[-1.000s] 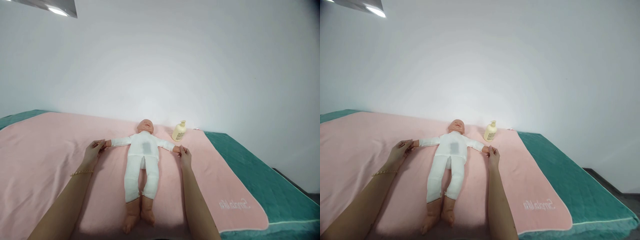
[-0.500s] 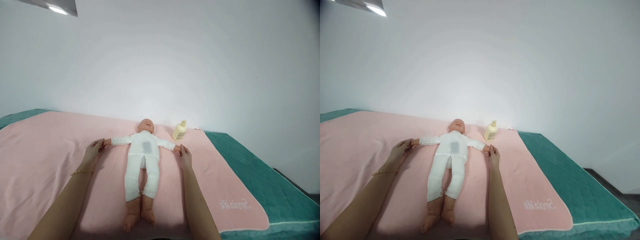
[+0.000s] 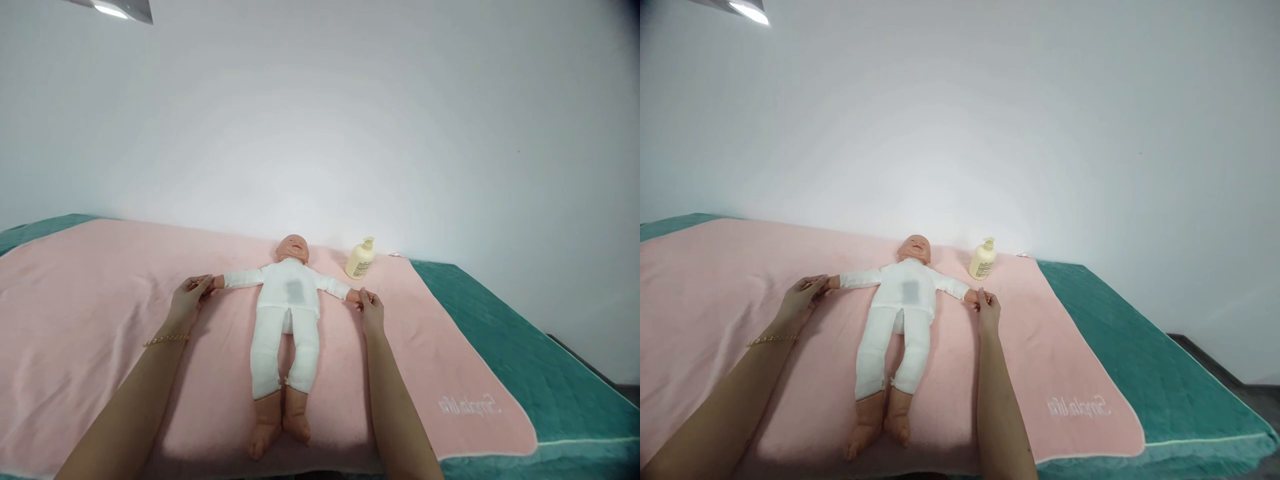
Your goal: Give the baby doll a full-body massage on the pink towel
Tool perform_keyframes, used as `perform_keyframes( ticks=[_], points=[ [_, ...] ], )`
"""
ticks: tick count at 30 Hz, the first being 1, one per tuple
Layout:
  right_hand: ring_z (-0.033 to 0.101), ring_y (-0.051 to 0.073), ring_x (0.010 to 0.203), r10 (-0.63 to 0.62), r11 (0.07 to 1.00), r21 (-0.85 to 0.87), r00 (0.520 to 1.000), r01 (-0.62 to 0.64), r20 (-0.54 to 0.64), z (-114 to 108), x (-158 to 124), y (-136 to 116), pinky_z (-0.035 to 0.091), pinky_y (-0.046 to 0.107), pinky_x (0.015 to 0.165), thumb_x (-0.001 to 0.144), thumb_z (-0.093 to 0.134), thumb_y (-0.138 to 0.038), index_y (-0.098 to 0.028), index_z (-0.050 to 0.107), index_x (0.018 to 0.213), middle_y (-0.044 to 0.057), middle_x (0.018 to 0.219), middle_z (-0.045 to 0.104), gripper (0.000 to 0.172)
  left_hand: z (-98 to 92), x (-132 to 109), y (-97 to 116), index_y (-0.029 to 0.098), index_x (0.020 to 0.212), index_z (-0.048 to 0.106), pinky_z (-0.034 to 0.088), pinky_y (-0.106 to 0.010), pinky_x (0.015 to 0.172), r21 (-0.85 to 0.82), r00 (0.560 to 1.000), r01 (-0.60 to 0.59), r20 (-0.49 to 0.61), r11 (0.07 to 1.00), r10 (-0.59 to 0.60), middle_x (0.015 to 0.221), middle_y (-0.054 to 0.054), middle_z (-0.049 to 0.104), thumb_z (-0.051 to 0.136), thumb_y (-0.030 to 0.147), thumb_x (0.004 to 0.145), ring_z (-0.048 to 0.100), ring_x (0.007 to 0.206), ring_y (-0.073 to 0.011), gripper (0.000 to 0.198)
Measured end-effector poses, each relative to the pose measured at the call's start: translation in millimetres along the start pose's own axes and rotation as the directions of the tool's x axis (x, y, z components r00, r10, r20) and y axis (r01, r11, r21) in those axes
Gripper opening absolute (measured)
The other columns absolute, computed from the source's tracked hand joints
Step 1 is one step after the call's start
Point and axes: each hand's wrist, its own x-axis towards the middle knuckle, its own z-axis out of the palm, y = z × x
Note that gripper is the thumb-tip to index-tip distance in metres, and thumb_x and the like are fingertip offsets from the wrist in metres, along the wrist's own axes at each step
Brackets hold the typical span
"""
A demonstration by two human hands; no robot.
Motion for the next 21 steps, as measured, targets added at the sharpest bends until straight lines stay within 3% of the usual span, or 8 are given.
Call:
perform_keyframes(
  ticks=[6,14,21],
  points=[
    [0.05,0.012,0.05,-0.01,1.0,-0.013,0.999,0.01,-0.04,1.3,0.7,0.7,0.041,0.026,0.048,0.065,0.076,-0.06,-0.017,0.061,0.076,0.0,0.06,0.061,0.048,2.7,1.8,1.4,0.014,0.076,0.065,0.055,-0.021,0.062,-0.06,0.999,0.016,-0.028,0.998,-0.018,0.072,-0.003,0.065,0.065,0.019,0.081,0.062,0.066,-0.0125,0.007],
    [0.054,0.011,0.06,0.0,0.994,0.113,1.0,0.002,-0.022,-0.6,4.9,5.9,0.048,0.026,0.052,0.061,0.081,-0.053,-0.018,0.066,0.082,0.004,0.081,0.065,0.044,0.3,4.9,-3.2,0.012,0.084,0.067,0.056,-0.022,0.072,-0.112,0.999,0.022,-0.027,0.993,-0.026,0.079,-0.006,0.066,0.059,0.015,0.086,0.064,0.071,-0.0118,0.009],
    [0.055,0.012,0.063,0.007,0.985,0.175,1.0,-0.01,0.016,-0.1,4.3,2.5,0.049,0.025,0.051,0.056,0.086,-0.045,-0.019,0.069,0.086,0.004,0.086,0.065,0.044,1.2,-0.2,1.1,0.012,0.086,0.068,0.056,-0.021,0.065,-0.08,0.999,0.038,0.002,0.996,-0.038,0.081,-0.007,0.069,0.068,0.014,0.08,0.064,0.068,-0.0125,0.007]
  ],
)
